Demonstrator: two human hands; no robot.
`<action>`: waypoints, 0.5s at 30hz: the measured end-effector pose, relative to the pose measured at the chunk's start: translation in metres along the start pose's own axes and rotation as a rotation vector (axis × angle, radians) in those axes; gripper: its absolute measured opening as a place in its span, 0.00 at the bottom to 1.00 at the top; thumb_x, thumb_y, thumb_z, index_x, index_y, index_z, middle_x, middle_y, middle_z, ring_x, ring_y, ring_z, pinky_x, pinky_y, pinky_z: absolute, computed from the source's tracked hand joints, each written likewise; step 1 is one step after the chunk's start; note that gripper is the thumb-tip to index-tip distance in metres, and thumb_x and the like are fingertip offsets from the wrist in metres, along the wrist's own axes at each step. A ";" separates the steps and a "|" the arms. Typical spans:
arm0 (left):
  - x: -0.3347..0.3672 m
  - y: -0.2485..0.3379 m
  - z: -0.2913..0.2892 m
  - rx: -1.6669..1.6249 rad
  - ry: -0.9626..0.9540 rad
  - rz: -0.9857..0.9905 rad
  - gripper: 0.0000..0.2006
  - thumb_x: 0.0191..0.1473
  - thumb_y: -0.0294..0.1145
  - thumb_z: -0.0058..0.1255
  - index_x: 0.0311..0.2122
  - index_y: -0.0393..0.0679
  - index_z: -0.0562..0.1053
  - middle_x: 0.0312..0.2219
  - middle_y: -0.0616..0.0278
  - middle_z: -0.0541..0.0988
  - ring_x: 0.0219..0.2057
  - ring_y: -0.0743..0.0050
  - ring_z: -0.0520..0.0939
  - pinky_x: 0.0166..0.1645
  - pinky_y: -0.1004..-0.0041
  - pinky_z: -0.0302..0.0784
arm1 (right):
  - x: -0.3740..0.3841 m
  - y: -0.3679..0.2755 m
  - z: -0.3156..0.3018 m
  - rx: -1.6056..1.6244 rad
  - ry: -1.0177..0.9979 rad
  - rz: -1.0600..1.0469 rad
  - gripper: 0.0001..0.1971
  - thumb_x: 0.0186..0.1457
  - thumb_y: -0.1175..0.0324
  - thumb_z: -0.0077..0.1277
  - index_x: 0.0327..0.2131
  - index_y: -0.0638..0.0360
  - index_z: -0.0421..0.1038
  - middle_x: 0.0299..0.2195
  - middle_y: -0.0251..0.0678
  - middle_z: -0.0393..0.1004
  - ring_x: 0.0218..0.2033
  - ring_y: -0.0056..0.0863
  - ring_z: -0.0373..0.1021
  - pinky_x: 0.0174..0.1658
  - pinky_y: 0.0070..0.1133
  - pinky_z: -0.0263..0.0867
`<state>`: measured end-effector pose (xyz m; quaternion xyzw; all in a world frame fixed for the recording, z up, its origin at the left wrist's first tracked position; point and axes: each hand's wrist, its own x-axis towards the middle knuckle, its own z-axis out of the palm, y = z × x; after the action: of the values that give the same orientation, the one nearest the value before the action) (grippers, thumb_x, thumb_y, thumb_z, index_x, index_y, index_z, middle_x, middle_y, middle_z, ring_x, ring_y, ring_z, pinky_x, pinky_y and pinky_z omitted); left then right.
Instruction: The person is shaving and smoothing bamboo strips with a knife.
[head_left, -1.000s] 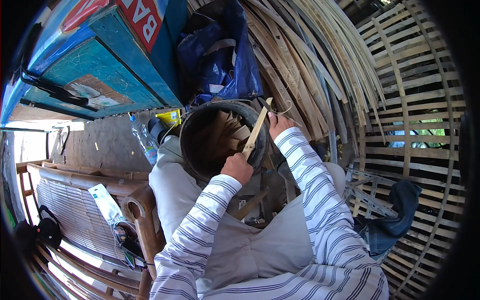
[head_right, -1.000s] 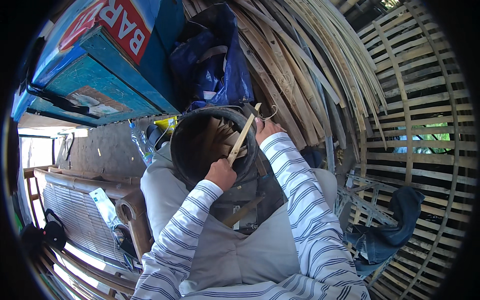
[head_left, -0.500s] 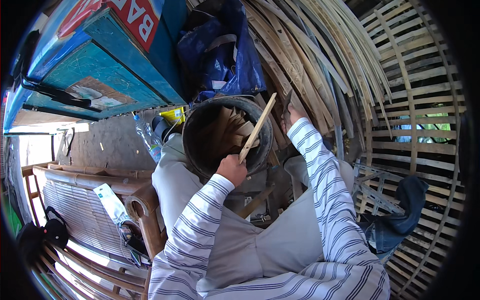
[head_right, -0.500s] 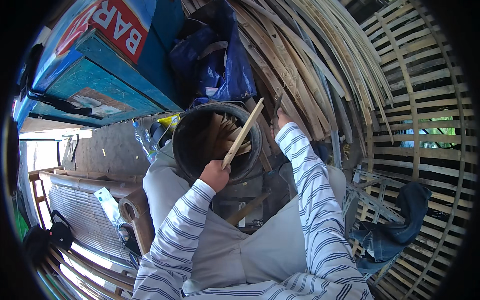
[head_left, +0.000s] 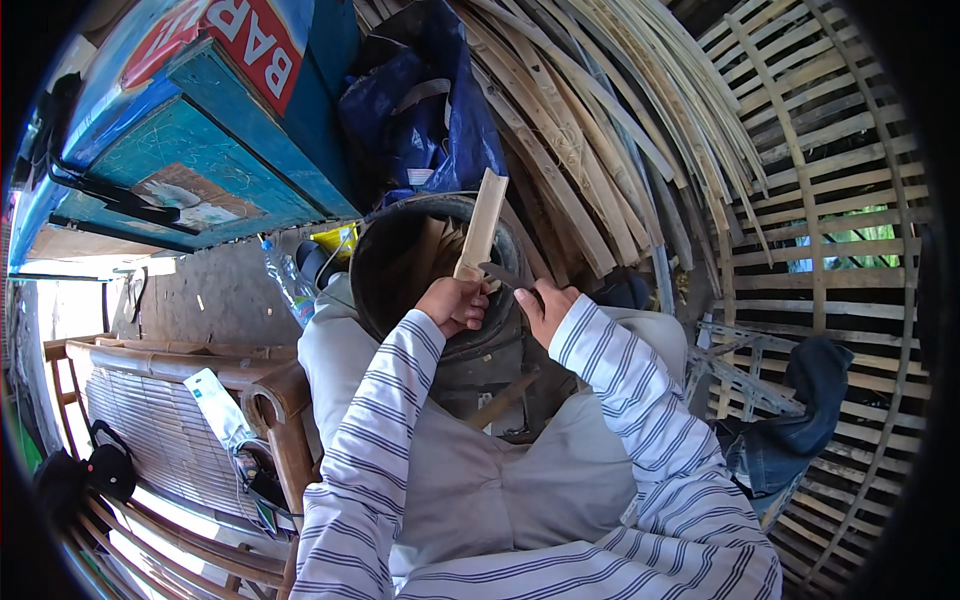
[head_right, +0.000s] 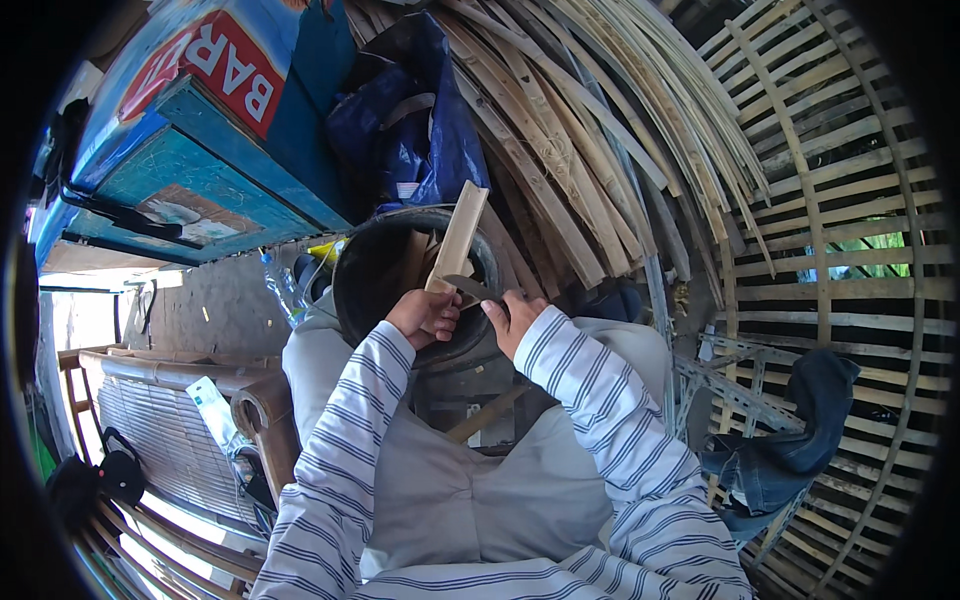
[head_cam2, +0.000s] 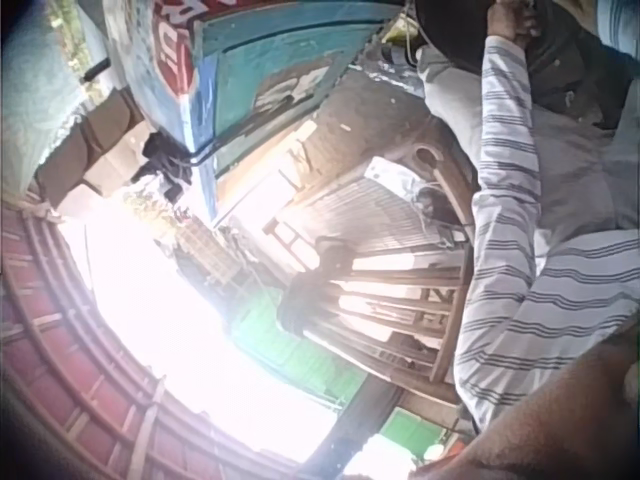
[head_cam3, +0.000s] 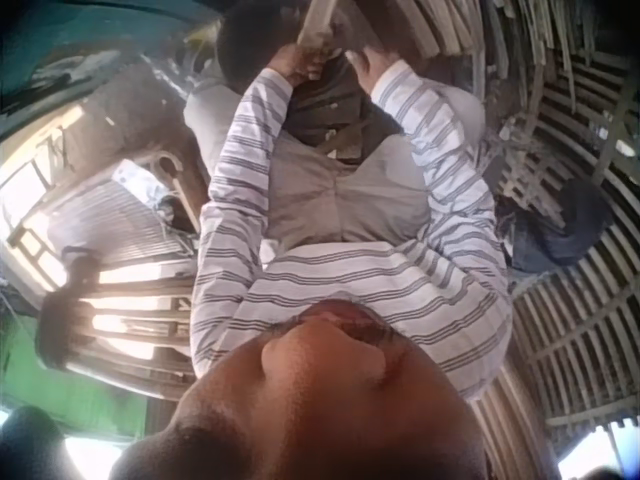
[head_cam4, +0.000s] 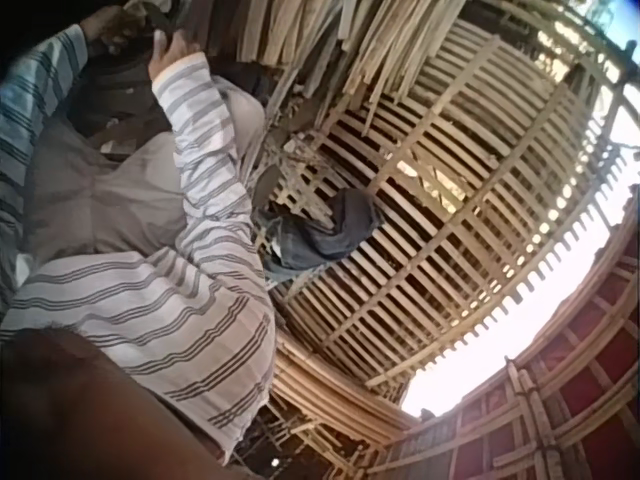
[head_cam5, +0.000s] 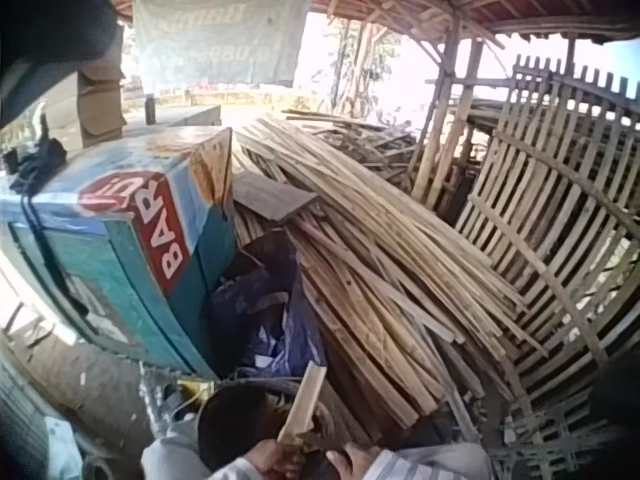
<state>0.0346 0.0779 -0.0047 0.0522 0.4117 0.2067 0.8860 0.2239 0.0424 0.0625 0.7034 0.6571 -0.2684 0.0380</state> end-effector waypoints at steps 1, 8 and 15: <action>0.002 -0.001 0.004 -0.002 -0.012 0.004 0.08 0.61 0.34 0.36 0.34 0.41 0.63 0.19 0.69 0.61 0.17 0.83 0.58 0.22 0.79 0.55 | 0.003 0.009 0.007 -0.049 -0.017 -0.013 0.27 0.59 0.43 0.35 0.38 0.61 0.68 0.33 0.59 0.72 0.36 0.54 0.70 0.40 0.41 0.67; 0.018 -0.013 -0.003 -0.029 -0.004 0.020 0.07 0.59 0.31 0.36 0.30 0.42 0.63 0.18 0.69 0.61 0.16 0.82 0.57 0.21 0.78 0.54 | 0.046 -0.006 0.024 -0.049 0.007 -0.008 0.28 0.59 0.43 0.34 0.40 0.61 0.69 0.35 0.59 0.72 0.41 0.55 0.67 0.47 0.41 0.63; 0.035 -0.028 -0.009 0.572 0.431 0.211 0.09 0.54 0.30 0.39 0.29 0.36 0.69 0.18 0.62 0.69 0.16 0.74 0.68 0.18 0.71 0.63 | 0.045 -0.033 0.013 -0.157 -0.080 -0.029 0.26 0.61 0.46 0.31 0.41 0.60 0.67 0.32 0.56 0.73 0.38 0.52 0.71 0.43 0.42 0.67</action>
<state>0.0573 0.0666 -0.0427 0.2953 0.6221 0.1798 0.7025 0.1886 0.0821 0.0422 0.6775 0.6840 -0.2447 0.1153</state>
